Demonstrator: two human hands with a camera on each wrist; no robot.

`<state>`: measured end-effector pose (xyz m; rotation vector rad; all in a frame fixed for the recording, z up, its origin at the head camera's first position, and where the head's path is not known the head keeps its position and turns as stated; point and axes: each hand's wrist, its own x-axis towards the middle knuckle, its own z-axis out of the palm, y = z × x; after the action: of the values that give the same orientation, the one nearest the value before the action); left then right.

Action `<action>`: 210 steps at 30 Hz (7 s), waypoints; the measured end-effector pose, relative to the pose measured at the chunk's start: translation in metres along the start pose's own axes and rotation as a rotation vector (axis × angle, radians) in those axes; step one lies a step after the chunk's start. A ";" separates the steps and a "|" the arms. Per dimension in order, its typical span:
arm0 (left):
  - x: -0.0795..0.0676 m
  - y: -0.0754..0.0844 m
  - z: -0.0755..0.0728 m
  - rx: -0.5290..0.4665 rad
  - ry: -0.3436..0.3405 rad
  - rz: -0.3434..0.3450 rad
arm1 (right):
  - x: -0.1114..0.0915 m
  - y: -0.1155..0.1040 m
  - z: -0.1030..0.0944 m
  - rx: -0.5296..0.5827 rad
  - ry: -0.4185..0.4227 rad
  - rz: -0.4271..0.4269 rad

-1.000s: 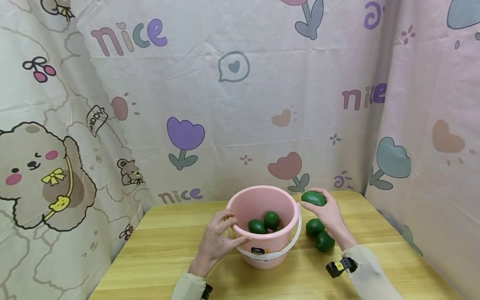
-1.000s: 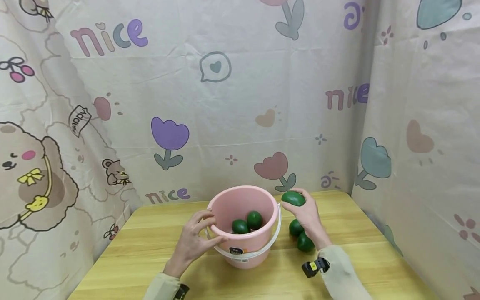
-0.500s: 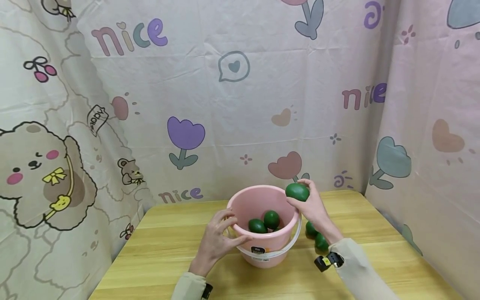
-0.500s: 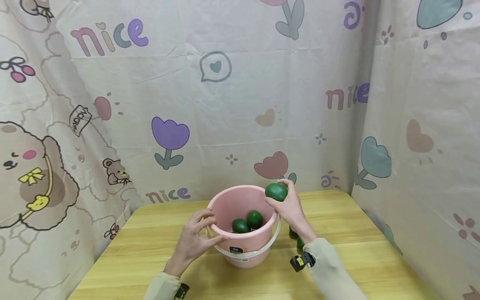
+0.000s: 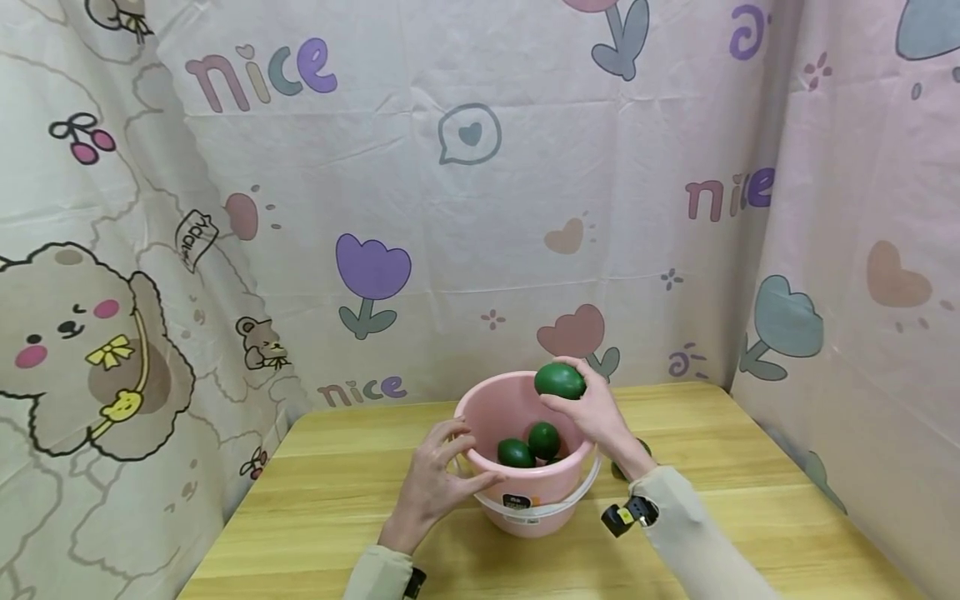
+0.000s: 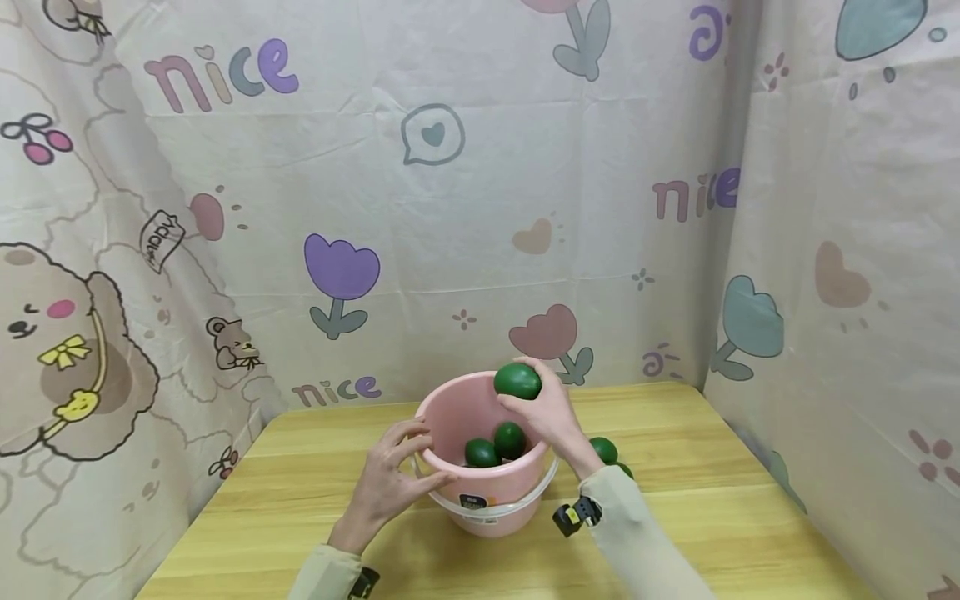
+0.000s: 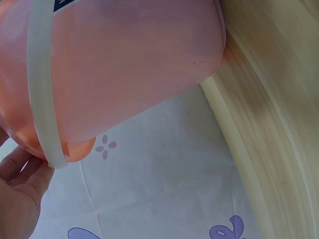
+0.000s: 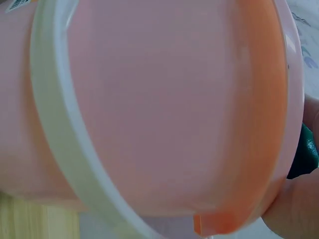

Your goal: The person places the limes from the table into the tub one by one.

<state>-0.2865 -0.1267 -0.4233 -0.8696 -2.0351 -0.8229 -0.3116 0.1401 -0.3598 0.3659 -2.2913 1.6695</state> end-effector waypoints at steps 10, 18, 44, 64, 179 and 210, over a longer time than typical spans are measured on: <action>-0.001 -0.001 -0.001 -0.002 -0.002 -0.007 | 0.001 -0.007 0.017 0.024 -0.016 -0.007; 0.000 -0.001 0.000 -0.005 -0.003 -0.005 | -0.001 -0.007 0.019 -0.002 -0.030 -0.053; 0.000 0.000 0.000 -0.004 0.011 0.009 | -0.002 -0.003 0.005 0.065 0.071 -0.044; -0.001 0.000 0.002 0.001 0.006 0.005 | -0.010 0.025 -0.031 0.001 0.182 0.043; -0.001 0.001 0.000 0.001 -0.008 -0.019 | -0.042 0.075 -0.063 0.097 0.294 0.299; 0.002 0.000 0.000 0.002 -0.009 -0.004 | -0.021 0.032 -0.035 0.150 0.228 0.151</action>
<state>-0.2872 -0.1263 -0.4220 -0.8698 -2.0461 -0.8210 -0.3011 0.1836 -0.3854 0.0294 -2.0794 1.8556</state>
